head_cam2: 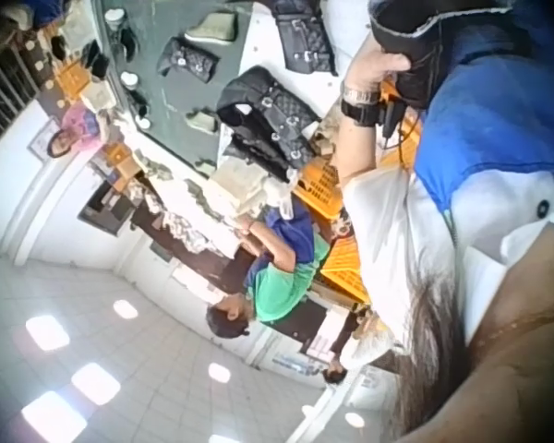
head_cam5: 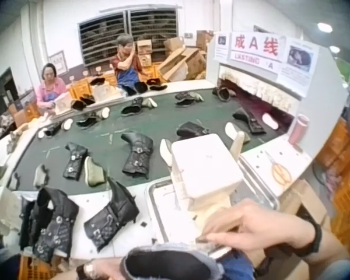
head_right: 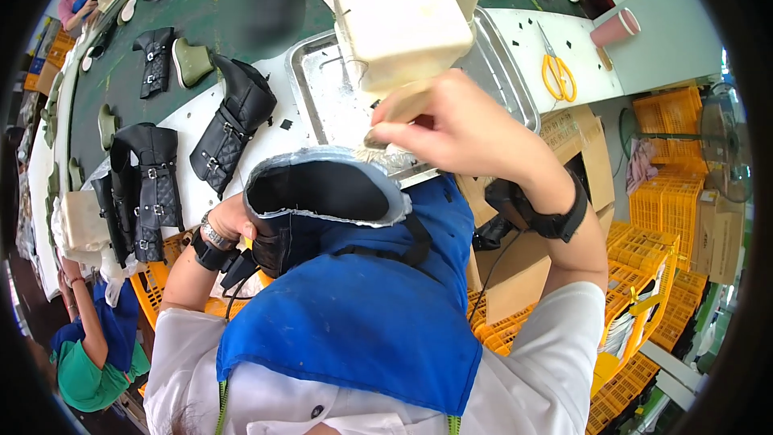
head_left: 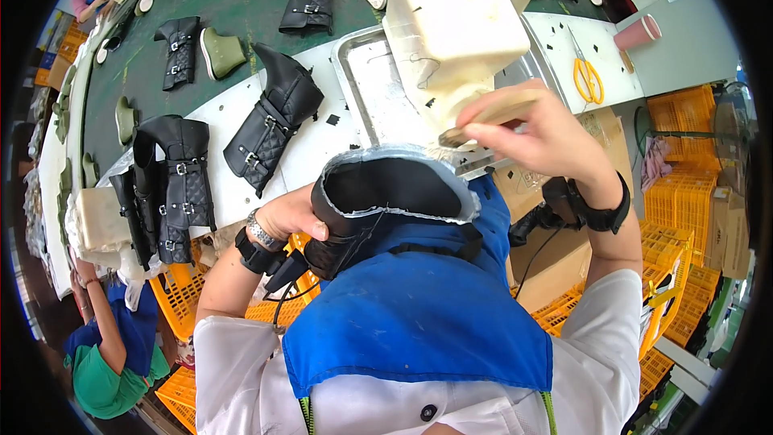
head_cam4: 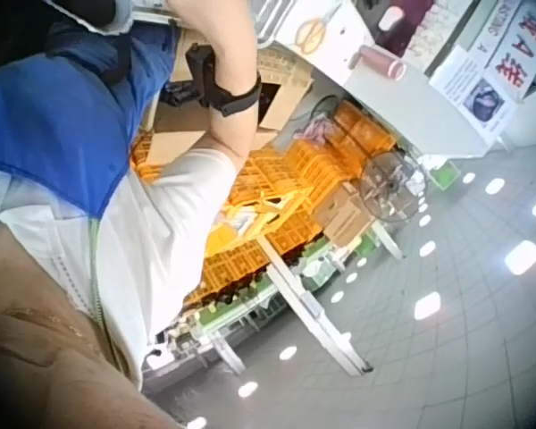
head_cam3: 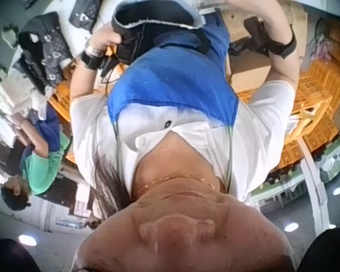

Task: Applying glue to the interior and edges of black leather boots and trimming excess material with scissors.

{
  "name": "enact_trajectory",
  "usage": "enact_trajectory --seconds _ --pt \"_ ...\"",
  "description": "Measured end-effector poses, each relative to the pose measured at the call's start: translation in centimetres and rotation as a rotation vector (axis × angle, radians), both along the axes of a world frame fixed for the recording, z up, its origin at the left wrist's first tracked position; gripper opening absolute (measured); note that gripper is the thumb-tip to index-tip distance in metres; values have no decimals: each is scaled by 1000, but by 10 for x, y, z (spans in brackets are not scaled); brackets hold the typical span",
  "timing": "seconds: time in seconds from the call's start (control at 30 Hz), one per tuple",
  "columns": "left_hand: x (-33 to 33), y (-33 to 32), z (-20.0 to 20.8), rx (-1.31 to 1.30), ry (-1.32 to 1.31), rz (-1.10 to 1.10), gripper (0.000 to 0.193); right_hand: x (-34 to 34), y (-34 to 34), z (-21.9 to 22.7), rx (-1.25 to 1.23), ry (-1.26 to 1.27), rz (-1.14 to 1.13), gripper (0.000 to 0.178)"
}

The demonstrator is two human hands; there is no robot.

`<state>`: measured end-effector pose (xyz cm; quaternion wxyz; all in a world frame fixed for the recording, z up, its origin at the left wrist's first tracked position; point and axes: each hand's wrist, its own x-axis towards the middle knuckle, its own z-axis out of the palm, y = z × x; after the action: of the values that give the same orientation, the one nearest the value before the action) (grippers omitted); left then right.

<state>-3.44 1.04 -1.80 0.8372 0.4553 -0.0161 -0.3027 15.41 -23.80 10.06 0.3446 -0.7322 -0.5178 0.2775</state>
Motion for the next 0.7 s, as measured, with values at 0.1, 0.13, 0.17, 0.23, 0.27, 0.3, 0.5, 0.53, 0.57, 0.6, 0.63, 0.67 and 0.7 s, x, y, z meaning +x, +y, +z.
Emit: enact_trajectory --seconds 0.1,0.13,0.17,0.23,0.27,0.3,0.5,0.53,0.57,0.6,0.63,0.67,0.7 --pt "0 11 14 141 -44 83 94 2 -21 1 174 297 -487 16" --pt "-3 14 27 251 -77 121 94 3 -31 0 290 269 -575 18" --pt "-4 15 41 391 -196 156 96 5 -41 -2 364 236 -619 19" --pt "-5 14 52 721 -436 383 103 12 -54 -11 456 202 -724 22" --pt "-6 13 51 871 -512 510 106 13 -55 -17 459 209 -714 22" --pt "1 3 55 1017 -672 655 103 13 -58 -23 456 217 -771 22" --pt "21 3 37 1531 -1275 943 78 2 -53 -57 387 258 -842 18" --pt "24 3 35 1616 -1401 975 72 -1 -51 -62 374 259 -840 18" --pt "25 2 34 1637 -1418 984 65 -3 -50 -64 361 254 -840 19" --pt "27 0 32 1618 -1424 980 65 -5 -50 -66 345 250 -844 19" --pt "28 -3 31 1638 -1410 995 66 -6 -50 -69 341 243 -859 19" --pt "30 -6 29 1657 -1396 1010 66 -5 -50 -71 328 227 -866 19" --pt "33 -8 29 1618 -1379 1034 67 -4 -52 -70 320 206 -879 19"
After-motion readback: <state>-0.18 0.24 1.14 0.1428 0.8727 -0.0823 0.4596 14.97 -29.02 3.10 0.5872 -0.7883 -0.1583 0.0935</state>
